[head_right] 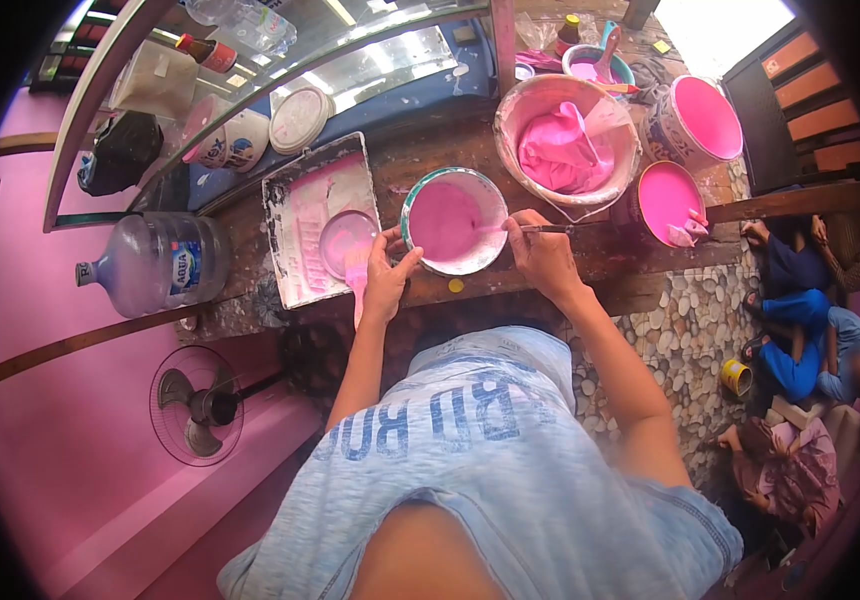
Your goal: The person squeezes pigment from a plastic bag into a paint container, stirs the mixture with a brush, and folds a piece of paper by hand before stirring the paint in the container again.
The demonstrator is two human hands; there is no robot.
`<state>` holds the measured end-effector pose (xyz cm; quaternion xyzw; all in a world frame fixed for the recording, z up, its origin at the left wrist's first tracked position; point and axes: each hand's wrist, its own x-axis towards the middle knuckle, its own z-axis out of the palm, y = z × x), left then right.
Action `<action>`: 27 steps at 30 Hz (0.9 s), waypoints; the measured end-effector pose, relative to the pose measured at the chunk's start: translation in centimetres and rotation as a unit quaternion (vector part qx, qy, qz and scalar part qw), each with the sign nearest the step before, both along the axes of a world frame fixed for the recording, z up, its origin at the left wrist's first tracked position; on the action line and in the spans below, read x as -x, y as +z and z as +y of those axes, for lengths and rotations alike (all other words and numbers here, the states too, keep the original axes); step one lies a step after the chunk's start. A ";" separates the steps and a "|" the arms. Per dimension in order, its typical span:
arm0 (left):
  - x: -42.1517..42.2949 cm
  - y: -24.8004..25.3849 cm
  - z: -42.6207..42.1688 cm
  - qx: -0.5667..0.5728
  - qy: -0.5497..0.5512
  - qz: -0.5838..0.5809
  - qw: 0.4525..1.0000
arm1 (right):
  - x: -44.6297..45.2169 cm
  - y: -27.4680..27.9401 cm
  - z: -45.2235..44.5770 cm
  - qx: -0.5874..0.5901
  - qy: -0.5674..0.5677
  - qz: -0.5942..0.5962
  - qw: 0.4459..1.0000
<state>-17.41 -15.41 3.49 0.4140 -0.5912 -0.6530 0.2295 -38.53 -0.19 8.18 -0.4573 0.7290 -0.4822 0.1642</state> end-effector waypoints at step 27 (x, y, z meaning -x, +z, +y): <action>0.3 0.5 0.4 -0.012 0.010 0.002 1.000 | 0.1 -0.9 -0.6 0.068 -0.039 0.035 0.996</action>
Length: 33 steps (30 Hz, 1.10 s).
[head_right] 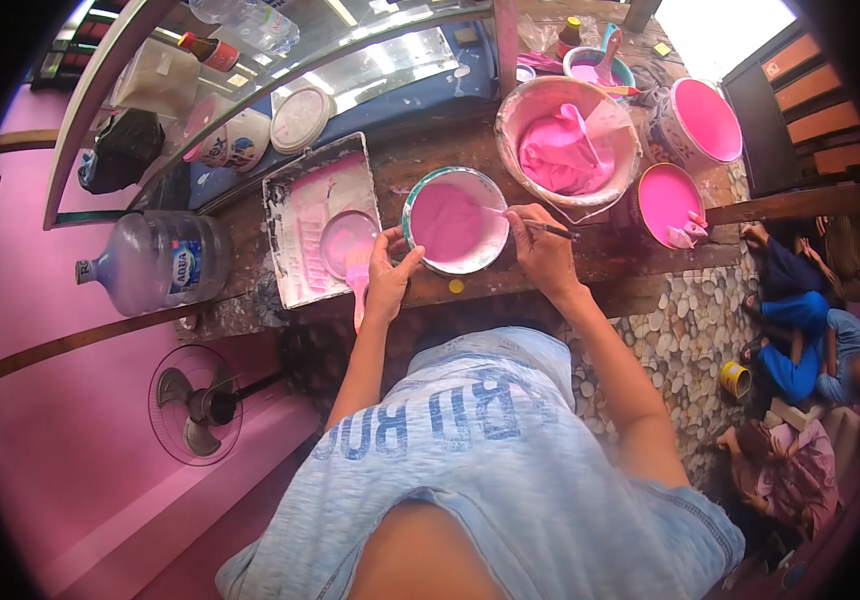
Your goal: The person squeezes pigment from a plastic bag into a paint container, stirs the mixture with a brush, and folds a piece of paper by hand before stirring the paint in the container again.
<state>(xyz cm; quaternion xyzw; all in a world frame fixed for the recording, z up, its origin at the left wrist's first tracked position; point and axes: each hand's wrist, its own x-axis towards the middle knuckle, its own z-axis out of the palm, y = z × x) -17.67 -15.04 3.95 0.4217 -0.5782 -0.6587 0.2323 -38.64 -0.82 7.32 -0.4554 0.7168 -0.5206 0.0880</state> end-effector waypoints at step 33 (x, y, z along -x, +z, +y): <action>0.3 -0.6 -0.1 0.046 0.016 -0.011 0.999 | -0.7 0.3 1.5 -0.111 0.052 -0.062 0.991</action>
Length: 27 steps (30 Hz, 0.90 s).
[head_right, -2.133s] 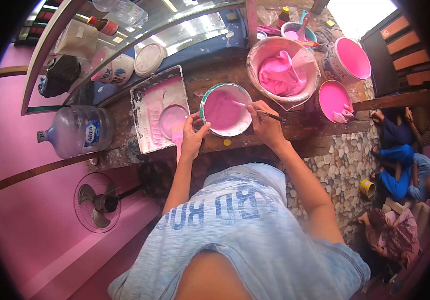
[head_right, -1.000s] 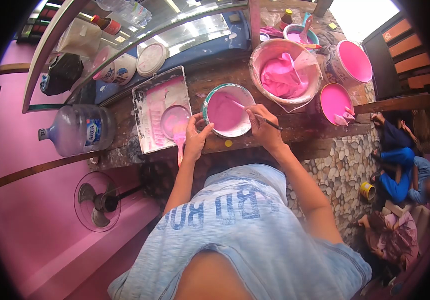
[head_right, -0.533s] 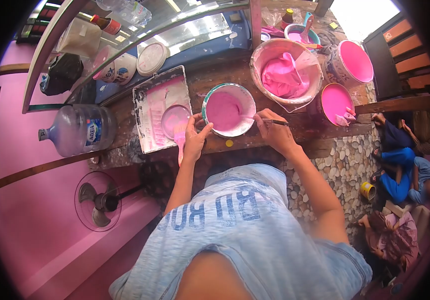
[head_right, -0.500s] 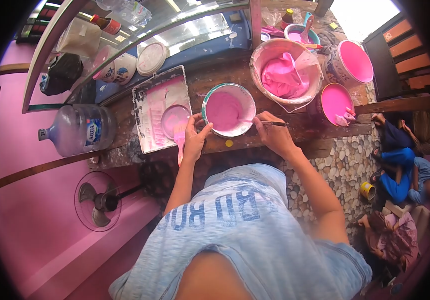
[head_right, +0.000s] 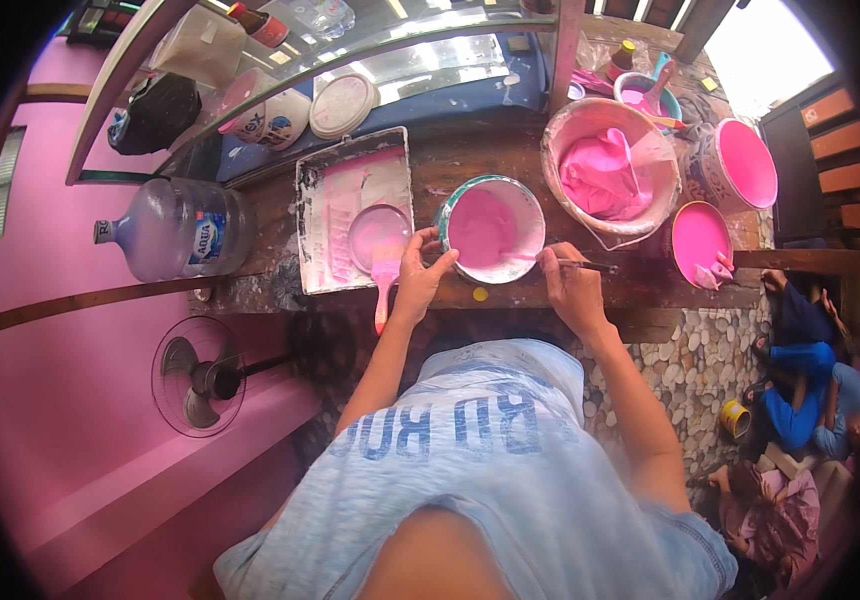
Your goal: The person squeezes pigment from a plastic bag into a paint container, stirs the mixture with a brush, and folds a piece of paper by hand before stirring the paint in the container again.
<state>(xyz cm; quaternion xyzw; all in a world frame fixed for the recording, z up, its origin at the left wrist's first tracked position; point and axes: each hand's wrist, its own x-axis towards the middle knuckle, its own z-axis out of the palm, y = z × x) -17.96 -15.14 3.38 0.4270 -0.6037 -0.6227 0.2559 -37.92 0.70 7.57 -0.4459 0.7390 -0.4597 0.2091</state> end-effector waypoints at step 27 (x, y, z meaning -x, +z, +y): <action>-2.7 -1.8 -0.2 -0.073 0.022 -0.033 0.997 | 0.5 0.3 -2.4 0.066 0.040 0.083 0.994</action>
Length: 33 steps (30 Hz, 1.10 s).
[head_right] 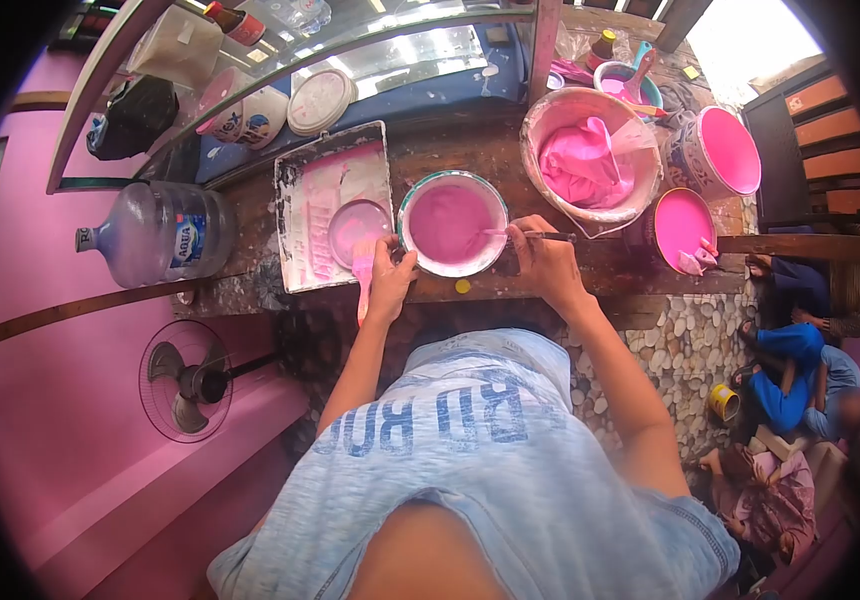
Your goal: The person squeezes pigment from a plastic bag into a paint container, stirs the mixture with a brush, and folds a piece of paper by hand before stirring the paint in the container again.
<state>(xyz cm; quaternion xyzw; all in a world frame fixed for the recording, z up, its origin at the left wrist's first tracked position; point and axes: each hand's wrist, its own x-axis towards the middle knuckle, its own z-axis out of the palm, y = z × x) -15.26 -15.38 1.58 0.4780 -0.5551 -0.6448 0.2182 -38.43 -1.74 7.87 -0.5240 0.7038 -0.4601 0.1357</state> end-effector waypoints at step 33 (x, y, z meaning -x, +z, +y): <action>1.4 0.5 3.5 -0.179 0.067 0.120 0.974 | -1.4 1.7 -1.9 0.030 0.076 -0.004 0.997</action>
